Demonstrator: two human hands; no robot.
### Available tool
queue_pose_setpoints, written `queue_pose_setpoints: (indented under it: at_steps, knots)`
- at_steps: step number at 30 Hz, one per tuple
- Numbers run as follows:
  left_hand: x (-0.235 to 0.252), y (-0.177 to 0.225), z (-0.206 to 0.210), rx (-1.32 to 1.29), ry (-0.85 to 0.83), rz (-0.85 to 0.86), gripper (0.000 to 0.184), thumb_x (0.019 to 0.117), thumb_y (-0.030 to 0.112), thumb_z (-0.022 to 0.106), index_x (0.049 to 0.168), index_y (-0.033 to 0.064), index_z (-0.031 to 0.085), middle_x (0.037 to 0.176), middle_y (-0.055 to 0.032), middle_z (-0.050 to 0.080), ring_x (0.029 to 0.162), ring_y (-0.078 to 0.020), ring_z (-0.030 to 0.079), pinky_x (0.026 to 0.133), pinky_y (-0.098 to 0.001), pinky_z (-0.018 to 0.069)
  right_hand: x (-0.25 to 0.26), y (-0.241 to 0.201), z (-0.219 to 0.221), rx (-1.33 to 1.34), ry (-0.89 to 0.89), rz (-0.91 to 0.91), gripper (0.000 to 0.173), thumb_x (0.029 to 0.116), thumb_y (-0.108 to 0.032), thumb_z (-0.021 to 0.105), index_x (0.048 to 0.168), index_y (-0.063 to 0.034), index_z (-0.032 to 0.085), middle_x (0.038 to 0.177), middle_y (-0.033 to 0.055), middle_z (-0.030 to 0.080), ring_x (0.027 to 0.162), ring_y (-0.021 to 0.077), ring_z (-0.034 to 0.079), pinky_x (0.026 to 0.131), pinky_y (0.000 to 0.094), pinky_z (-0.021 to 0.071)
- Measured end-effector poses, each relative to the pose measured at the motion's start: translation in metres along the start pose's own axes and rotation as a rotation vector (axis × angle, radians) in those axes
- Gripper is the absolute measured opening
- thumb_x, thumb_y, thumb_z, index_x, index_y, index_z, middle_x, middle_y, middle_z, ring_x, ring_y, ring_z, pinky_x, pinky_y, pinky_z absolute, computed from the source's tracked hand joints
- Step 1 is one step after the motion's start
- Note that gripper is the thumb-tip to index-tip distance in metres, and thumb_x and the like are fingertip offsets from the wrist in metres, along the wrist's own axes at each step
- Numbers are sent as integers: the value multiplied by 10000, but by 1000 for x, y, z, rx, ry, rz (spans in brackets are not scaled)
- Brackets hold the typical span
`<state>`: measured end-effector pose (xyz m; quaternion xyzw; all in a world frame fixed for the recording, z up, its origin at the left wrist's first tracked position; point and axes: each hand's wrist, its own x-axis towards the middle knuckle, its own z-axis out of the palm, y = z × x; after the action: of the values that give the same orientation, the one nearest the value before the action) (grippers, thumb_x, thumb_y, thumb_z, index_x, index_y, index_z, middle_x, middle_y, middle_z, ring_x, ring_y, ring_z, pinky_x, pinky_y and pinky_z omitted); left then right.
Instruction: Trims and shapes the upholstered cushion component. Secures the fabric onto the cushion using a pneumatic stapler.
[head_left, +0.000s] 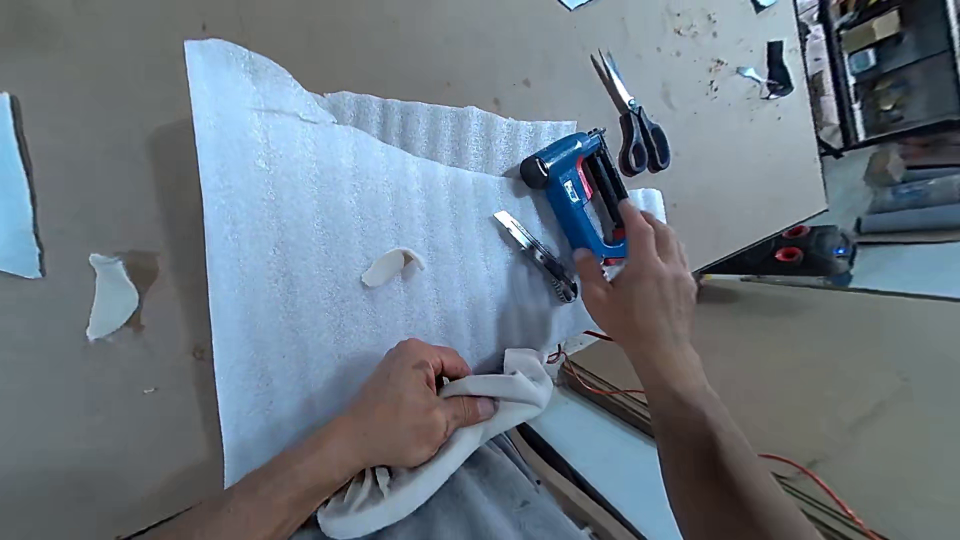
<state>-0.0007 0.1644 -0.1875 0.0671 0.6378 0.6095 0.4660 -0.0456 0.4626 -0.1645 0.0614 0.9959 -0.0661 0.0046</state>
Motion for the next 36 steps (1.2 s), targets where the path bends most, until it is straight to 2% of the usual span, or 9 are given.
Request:
queue_pose_setpoints:
  at_steps: [6,13,15,17,19,23,26,29,36]
  knots:
    - [3,-2,-2,62,-102,71,267,926,390,716,895,126,740,829,48,647,734,-25,587,651,-246,485,45,10,34,-93,-219,94,819,960,-444,677,1589,-49,330,1245,349,589,1109,554,596,864,715,476]
    - [1,-3,0,138,-98,134,288,966,402,657,912,130,732,823,34,624,741,-48,586,649,-262,480,87,3,10,-174,-426,132,770,874,-305,777,1494,11,449,1109,292,684,997,496,665,809,721,495]
    - [-2,-5,1,203,-33,195,307,970,410,633,880,132,726,790,37,611,701,-54,573,608,-267,460,111,-59,-22,-384,-782,505,672,1016,-260,637,1584,-70,331,1419,257,556,1324,440,523,1066,648,392]
    - [-4,-5,2,241,-8,194,314,977,425,614,872,148,719,791,47,614,694,-51,574,599,-274,460,90,-8,-30,-162,-457,165,462,870,-305,656,1227,-13,642,919,268,677,825,465,665,664,705,477]
    - [-3,-4,1,226,-13,148,307,983,432,614,911,156,727,900,55,657,761,-49,603,655,-293,493,87,3,-59,91,-501,152,278,917,-336,581,1053,-117,683,730,100,651,588,277,637,506,539,503]
    - [1,-2,2,218,-20,61,276,973,443,616,912,200,734,1246,97,644,874,-2,626,741,-286,540,65,-43,-132,430,-738,430,361,1012,-287,346,1032,-142,676,661,49,615,484,158,608,444,326,551]
    - [2,-3,1,176,-37,41,262,967,431,645,920,180,705,1206,65,648,800,-29,611,695,-297,531,44,-54,-166,555,-882,622,349,1038,-273,318,1016,-106,623,668,54,622,467,125,615,429,263,547]
    - [3,-8,1,153,-77,87,286,990,406,636,954,131,707,1233,15,647,854,-66,634,736,-320,553,35,-79,-179,585,-1028,708,234,978,-343,488,996,-158,629,762,25,673,507,84,598,447,219,505]
    - [10,-11,-2,182,-207,81,258,996,360,605,945,118,681,1185,-12,620,797,-98,595,697,-328,514,40,-141,-164,378,-1289,792,267,955,-271,379,956,-148,615,730,17,674,509,116,630,432,256,529]
